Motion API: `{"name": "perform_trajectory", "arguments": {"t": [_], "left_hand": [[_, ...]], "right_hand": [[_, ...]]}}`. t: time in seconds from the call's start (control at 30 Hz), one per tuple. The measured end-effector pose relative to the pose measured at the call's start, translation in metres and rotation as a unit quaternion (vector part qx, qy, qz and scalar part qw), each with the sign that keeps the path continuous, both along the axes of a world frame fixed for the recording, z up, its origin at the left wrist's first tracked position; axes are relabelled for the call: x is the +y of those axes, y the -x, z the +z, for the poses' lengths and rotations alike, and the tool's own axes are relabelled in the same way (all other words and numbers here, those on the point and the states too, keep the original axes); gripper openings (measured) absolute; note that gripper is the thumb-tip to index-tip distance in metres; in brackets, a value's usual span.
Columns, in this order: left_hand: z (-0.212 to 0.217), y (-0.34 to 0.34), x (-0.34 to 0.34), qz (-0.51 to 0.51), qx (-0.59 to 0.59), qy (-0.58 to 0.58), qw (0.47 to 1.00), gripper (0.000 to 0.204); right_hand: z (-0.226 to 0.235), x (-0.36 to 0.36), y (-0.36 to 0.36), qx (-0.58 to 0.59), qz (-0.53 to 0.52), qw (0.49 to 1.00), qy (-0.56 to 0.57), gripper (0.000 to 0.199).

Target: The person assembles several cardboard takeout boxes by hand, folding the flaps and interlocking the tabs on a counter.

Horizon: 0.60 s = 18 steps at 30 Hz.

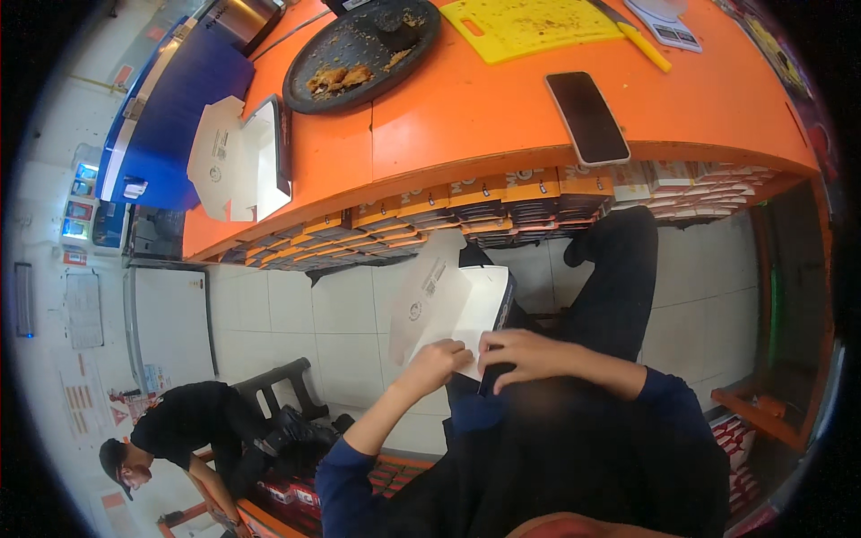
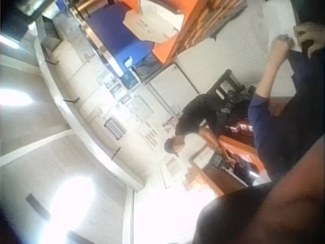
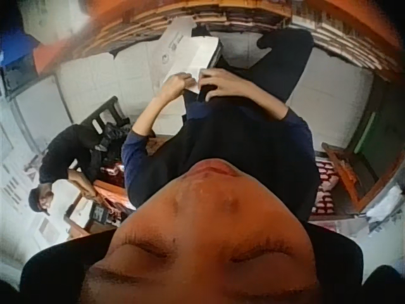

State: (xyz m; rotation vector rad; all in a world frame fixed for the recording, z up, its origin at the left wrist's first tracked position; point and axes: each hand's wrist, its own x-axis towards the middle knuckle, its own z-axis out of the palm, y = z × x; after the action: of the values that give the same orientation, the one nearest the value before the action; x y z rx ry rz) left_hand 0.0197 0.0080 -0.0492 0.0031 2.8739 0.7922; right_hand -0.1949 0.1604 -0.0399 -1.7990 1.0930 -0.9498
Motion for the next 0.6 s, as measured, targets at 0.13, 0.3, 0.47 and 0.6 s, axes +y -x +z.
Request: {"name": "perform_trajectory", "arguments": {"t": [0.13, 0.3, 0.47, 0.6], "left_hand": [[0.009, 0.010, 0.000, 0.057, 0.026, -0.064, 0.996, 0.033], [0.016, 0.017, 0.010, 0.168, 0.150, -0.087, 0.971, 0.026], [-0.003, 0.019, 0.019, 0.083, 0.120, -0.043, 0.988, 0.035], [-0.004, 0.032, -0.001, 0.046, -0.012, -0.039, 0.998, 0.033]], "right_hand": [[-0.015, 0.000, 0.007, -0.093, -0.119, 0.989, 0.002, 0.017], [-0.026, -0.001, 0.046, -0.233, -0.209, 0.950, -0.020, 0.015], [-0.017, 0.002, 0.030, -0.093, -0.066, 0.993, 0.019, 0.017], [-0.020, 0.012, 0.025, -0.059, -0.020, 0.998, 0.029, 0.019]]}}
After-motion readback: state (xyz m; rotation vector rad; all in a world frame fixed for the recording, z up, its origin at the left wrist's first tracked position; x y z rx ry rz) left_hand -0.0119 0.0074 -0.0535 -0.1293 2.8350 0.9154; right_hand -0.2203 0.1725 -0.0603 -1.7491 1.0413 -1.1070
